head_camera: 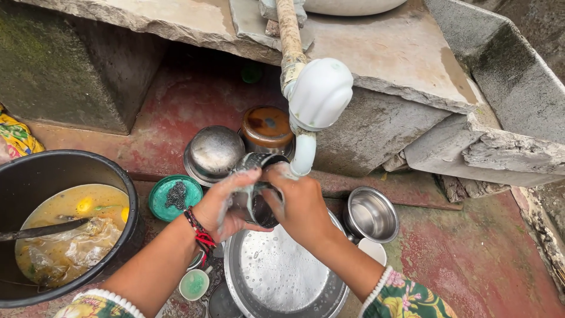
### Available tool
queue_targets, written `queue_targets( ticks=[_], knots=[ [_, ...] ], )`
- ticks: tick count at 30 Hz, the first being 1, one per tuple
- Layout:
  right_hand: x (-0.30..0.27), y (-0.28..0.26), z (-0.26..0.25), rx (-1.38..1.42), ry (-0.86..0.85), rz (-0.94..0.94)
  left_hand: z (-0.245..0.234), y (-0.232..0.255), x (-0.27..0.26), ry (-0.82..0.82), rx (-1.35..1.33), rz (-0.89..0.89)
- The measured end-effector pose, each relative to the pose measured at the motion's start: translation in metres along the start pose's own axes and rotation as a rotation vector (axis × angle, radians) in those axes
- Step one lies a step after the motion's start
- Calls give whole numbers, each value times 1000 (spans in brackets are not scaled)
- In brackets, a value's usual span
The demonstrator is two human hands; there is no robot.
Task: The person washes various dishes by hand, scrubbing a plate, bowls, a mug, and a spoon with a scouring pad before rinsing them under a faucet. Each item is placed into a large metal basin after being cleaned.
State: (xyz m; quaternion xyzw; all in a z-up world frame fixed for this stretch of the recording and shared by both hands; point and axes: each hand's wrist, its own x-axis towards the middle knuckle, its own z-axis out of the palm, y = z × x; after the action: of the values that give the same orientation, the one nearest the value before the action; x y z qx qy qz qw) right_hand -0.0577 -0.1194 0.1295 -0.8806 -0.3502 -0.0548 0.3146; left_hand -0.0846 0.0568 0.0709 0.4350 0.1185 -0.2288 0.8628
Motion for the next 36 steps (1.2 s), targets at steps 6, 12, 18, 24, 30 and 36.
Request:
queue_targets(
  ticks=[6,12,18,24,30,36],
  knots=[
    [10,-5,-10,210,-95,-384,11,14,-16,-8,-155,-145],
    [15,25,6,-398,-224,41,35,28,-8,91,-165,-89],
    [-4,-7,-28,589,-582,-127,-7,24,9,119,-149,-82],
    [-18,21,-5,-552,-287,-439,-10,20,3,57,-20,-161],
    [-23,57,29,-427,-25,-599,-6,21,11,102,-83,-222],
    [-59,89,84,271,24,-208,-2,-2,34,-12,-204,-76]
  ],
)
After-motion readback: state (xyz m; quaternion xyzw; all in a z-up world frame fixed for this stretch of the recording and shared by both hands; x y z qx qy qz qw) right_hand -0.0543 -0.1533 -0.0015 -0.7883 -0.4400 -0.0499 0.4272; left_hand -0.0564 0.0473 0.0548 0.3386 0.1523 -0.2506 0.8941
